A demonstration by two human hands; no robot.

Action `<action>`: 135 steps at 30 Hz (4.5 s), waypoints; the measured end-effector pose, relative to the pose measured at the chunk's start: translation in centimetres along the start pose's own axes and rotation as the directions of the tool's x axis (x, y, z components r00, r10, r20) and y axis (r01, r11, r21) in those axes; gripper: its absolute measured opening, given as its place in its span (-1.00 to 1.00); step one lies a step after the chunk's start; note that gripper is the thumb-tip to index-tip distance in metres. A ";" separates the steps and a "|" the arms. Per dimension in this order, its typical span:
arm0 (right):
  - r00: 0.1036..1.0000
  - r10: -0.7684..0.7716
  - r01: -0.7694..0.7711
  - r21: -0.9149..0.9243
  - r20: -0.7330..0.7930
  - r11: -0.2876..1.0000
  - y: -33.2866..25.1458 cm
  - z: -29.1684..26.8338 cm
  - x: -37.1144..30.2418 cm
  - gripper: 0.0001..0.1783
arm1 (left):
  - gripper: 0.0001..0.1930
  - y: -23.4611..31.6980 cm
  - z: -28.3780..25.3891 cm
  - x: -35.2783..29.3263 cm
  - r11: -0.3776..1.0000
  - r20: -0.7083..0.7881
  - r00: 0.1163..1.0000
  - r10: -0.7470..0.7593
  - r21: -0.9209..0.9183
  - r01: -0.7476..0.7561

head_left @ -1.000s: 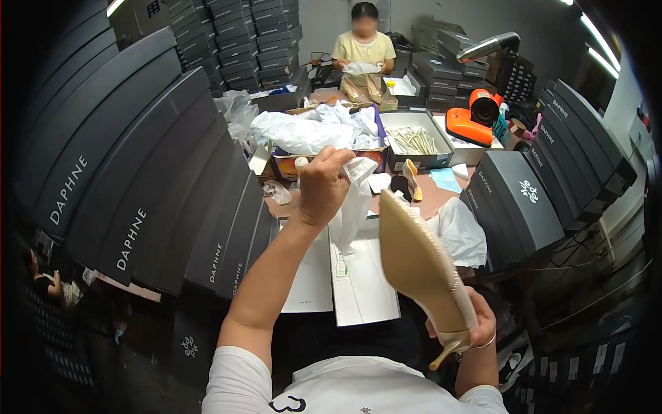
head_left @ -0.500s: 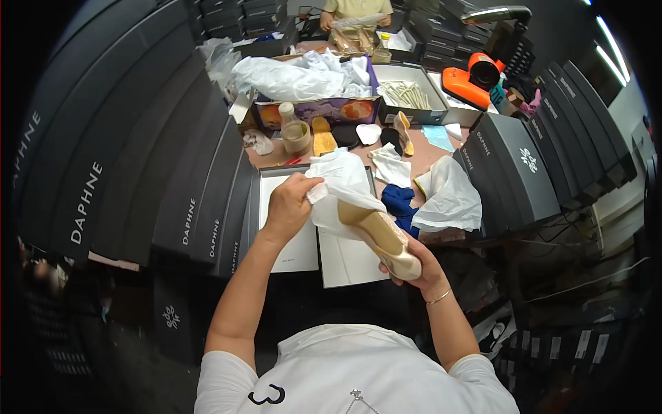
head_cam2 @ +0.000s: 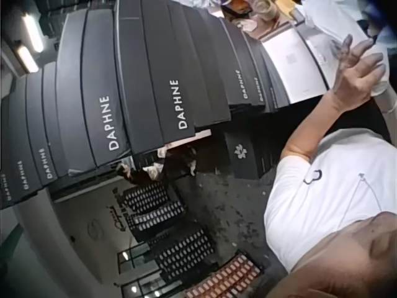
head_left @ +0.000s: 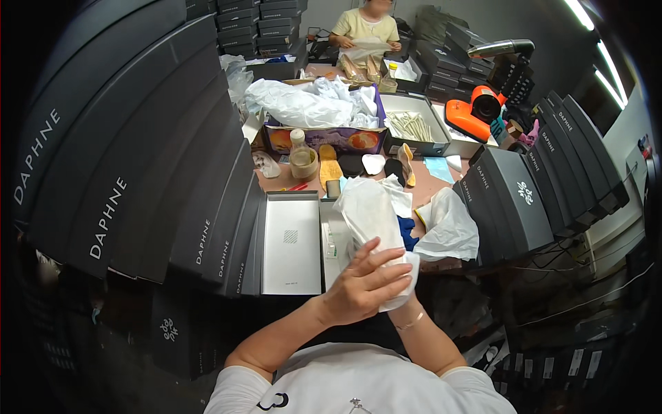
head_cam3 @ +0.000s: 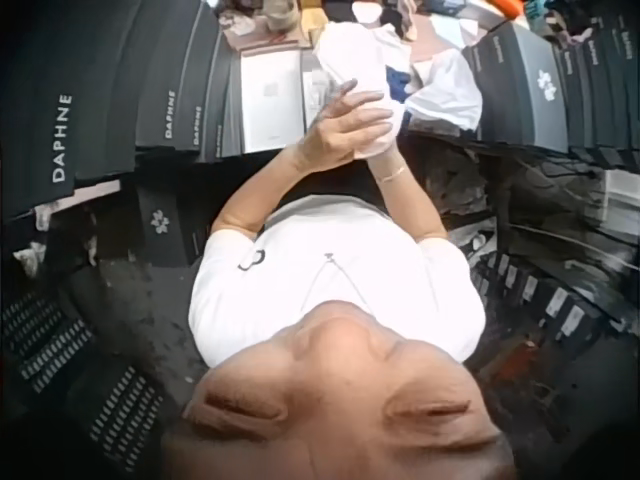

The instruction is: Packing shoes into boxes, scanning labels at a computer, and organizing boxes in a warehouse.

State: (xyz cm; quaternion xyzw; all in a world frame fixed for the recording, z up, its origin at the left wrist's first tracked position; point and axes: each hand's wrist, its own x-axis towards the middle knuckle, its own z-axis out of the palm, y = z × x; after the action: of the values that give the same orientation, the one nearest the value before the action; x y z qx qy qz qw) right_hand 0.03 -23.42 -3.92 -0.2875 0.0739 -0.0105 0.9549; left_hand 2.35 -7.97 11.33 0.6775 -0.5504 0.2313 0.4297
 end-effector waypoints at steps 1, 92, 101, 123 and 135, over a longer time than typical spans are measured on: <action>0.999 -0.039 0.039 -0.143 0.000 0.989 0.4 0.6 1.6 -0.46 | -0.61 0.1 1.1 -0.1 0.999 -0.005 1.000 -0.015 -0.045 0.014; 0.858 -0.508 -0.287 -0.758 0.068 -0.585 -20.3 -6.1 -1.9 -0.27 | -0.54 -12.3 9.0 -8.4 0.940 0.915 0.236 -0.327 0.341 -0.021; 0.714 -0.648 0.080 -0.951 0.264 -0.298 -29.1 -0.3 9.0 -0.77 | -0.44 -13.3 9.7 -1.0 0.126 0.535 0.427 -0.729 -0.509 0.852; 0.984 -0.058 -0.021 -0.438 -0.166 0.899 -12.4 2.2 -8.9 -0.07 | -0.36 -8.4 8.6 -0.3 0.051 0.392 0.550 -0.737 -0.780 0.624; 0.886 -0.193 0.293 -0.832 0.421 -0.471 1.4 1.1 5.9 -0.31 | -0.63 -13.2 13.4 -12.0 -0.512 0.550 0.032 -0.835 -0.796 0.322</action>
State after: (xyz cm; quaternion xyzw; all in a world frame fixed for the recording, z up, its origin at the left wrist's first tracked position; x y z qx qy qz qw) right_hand 6.02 -22.00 -4.56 -0.9525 -0.0504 -0.1617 0.2531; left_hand 9.25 -12.26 -9.42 0.3637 0.1697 -0.3411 0.8500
